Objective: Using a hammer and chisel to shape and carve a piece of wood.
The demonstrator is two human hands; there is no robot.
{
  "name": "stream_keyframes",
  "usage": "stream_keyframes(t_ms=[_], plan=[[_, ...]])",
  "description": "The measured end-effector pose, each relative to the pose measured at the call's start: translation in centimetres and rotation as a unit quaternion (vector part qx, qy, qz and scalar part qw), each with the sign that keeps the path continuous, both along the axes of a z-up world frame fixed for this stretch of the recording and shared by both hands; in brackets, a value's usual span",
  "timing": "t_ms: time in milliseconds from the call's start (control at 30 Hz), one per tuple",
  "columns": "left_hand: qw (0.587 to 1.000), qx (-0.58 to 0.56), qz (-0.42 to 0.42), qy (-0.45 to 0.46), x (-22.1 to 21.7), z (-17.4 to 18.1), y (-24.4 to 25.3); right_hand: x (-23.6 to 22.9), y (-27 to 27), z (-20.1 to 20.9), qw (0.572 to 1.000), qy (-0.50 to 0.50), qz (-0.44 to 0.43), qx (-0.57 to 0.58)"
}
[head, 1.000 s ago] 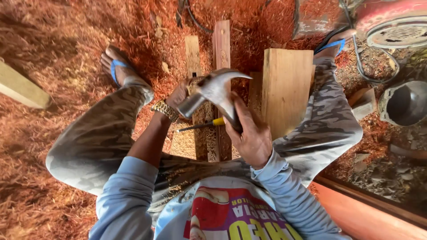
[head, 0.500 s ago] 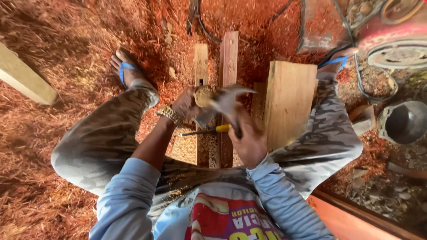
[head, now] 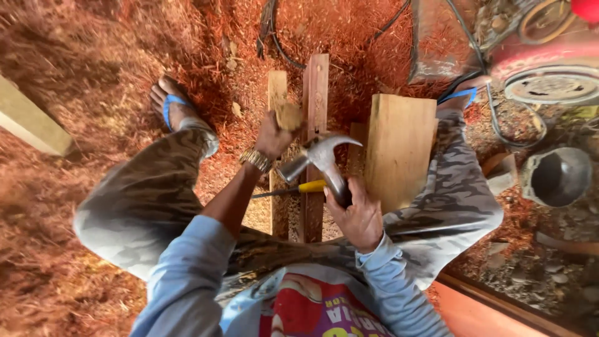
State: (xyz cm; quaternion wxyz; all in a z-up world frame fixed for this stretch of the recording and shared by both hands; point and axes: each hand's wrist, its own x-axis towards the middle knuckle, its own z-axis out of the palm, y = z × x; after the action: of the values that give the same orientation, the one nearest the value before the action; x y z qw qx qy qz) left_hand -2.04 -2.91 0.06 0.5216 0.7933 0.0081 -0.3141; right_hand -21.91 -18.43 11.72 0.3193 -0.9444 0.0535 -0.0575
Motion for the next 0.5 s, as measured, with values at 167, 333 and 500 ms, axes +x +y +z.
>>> stream_keyframes(t_ms=[167,333,500], plan=[[0.969,-0.175,-0.168,-0.048,-3.6,-3.2,4.5,0.1,-0.4,0.3,0.996,-0.086,0.003,0.021],[0.979,-0.064,-0.087,-0.171,0.9,-0.6,3.4,1.3,-0.7,2.0,0.996,-0.083,-0.006,0.021],[0.975,0.002,-0.207,-0.082,0.7,3.8,-0.9,2.2,-1.2,2.0,0.994,-0.093,0.004,0.050]])
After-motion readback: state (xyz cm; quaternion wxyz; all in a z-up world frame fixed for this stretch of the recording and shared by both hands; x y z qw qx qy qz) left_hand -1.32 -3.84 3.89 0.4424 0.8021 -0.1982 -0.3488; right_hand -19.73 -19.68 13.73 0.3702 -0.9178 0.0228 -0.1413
